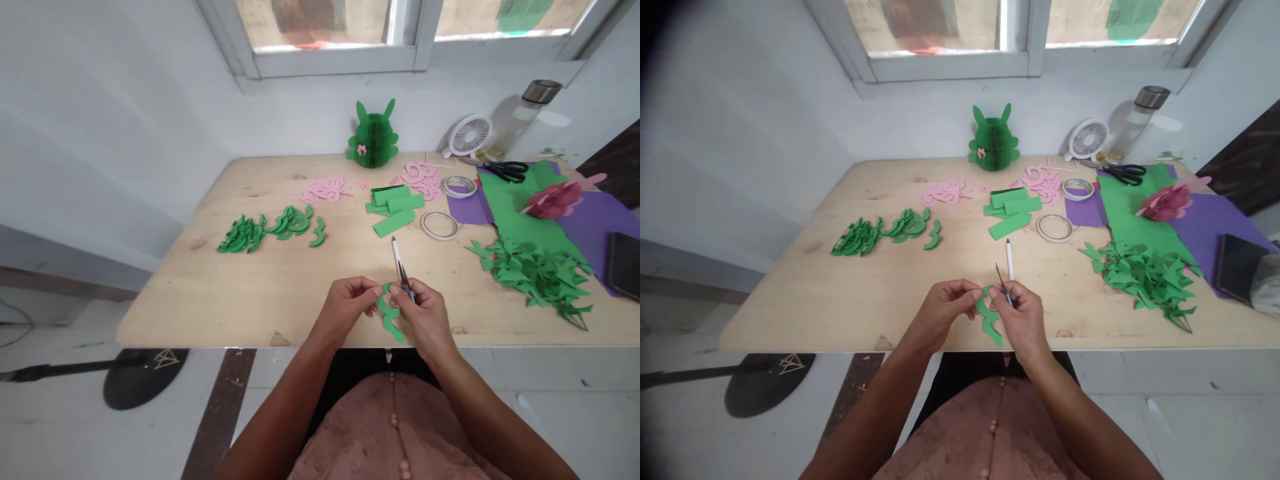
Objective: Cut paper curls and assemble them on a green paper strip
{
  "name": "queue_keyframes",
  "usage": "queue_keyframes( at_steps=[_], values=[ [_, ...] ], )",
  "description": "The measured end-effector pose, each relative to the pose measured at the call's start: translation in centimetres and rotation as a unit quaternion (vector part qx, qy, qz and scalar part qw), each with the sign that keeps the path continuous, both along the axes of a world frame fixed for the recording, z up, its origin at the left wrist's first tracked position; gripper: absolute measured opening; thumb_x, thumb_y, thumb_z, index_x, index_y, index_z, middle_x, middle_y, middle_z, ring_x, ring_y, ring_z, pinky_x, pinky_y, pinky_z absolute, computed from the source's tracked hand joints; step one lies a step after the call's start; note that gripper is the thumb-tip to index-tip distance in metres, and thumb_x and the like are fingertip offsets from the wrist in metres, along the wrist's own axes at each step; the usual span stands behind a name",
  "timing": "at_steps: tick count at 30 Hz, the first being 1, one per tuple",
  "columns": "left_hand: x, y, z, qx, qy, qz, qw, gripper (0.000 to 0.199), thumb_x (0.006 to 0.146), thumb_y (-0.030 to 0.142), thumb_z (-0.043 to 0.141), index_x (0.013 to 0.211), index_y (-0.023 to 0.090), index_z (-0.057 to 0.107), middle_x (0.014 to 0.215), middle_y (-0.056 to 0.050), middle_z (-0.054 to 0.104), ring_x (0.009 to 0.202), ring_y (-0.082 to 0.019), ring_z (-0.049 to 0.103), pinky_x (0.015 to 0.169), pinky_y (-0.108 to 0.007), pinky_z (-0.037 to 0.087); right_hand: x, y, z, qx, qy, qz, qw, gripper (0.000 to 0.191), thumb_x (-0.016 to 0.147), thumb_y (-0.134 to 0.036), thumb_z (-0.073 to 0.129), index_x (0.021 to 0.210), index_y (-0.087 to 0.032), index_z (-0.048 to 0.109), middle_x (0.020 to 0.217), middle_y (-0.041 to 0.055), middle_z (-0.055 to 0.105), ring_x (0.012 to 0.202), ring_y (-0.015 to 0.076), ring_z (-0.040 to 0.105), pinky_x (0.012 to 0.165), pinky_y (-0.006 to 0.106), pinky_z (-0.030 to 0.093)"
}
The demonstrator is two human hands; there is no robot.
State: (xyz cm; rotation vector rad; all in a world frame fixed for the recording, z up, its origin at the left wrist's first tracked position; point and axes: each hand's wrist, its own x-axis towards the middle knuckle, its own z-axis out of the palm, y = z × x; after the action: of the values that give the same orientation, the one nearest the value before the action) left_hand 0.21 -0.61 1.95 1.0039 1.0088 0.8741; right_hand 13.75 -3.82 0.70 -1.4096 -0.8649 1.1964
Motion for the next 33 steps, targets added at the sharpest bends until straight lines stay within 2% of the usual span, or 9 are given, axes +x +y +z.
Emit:
queue_keyframes(
  at_steps=[14,28,33],
  values=[
    [-0.02,-0.17,0.02,-0.003,0.009,0.005,1.000,0.023,0.066,0.036,0.072,0.066,0.014,0.069,0.054,-0.001,0.059,0.048,-0.009,0.048,0.047,-0.020,0.040,-0.03,-0.13,-0.15,0.008,-0.023,-0.007,1.000,0.026,0.071,-0.042,0.068,0.070,-0.017,0.061,0.056,-0.0018,0.056,0.046,0.0097,0.043,0.042,0.022,0.034],
    [0.11,-0.34,0.50,0.009,0.008,0.004,1.000,0.020,0.067,0.033,0.069,0.064,0.014,0.065,0.052,0.001,0.057,0.048,-0.009,0.048,0.048,-0.020,0.039,-0.06,-0.20,-0.01,0.002,0.016,-0.011,1.000,0.027,0.068,-0.043,0.071,0.070,-0.017,0.063,0.056,-0.0027,0.057,0.045,0.0085,0.040,0.041,0.022,0.028],
    [0.08,-0.30,0.32,0.006,0.006,-0.002,1.000,0.020,0.068,0.033,0.069,0.063,0.014,0.065,0.052,0.001,0.057,0.048,-0.009,0.048,0.048,-0.021,0.039,0.05,-0.20,-0.01,0.011,-0.002,-0.008,1.000,0.025,0.070,-0.042,0.070,0.070,-0.018,0.063,0.056,-0.0028,0.056,0.046,0.0090,0.039,0.042,0.022,0.026]
  ],
)
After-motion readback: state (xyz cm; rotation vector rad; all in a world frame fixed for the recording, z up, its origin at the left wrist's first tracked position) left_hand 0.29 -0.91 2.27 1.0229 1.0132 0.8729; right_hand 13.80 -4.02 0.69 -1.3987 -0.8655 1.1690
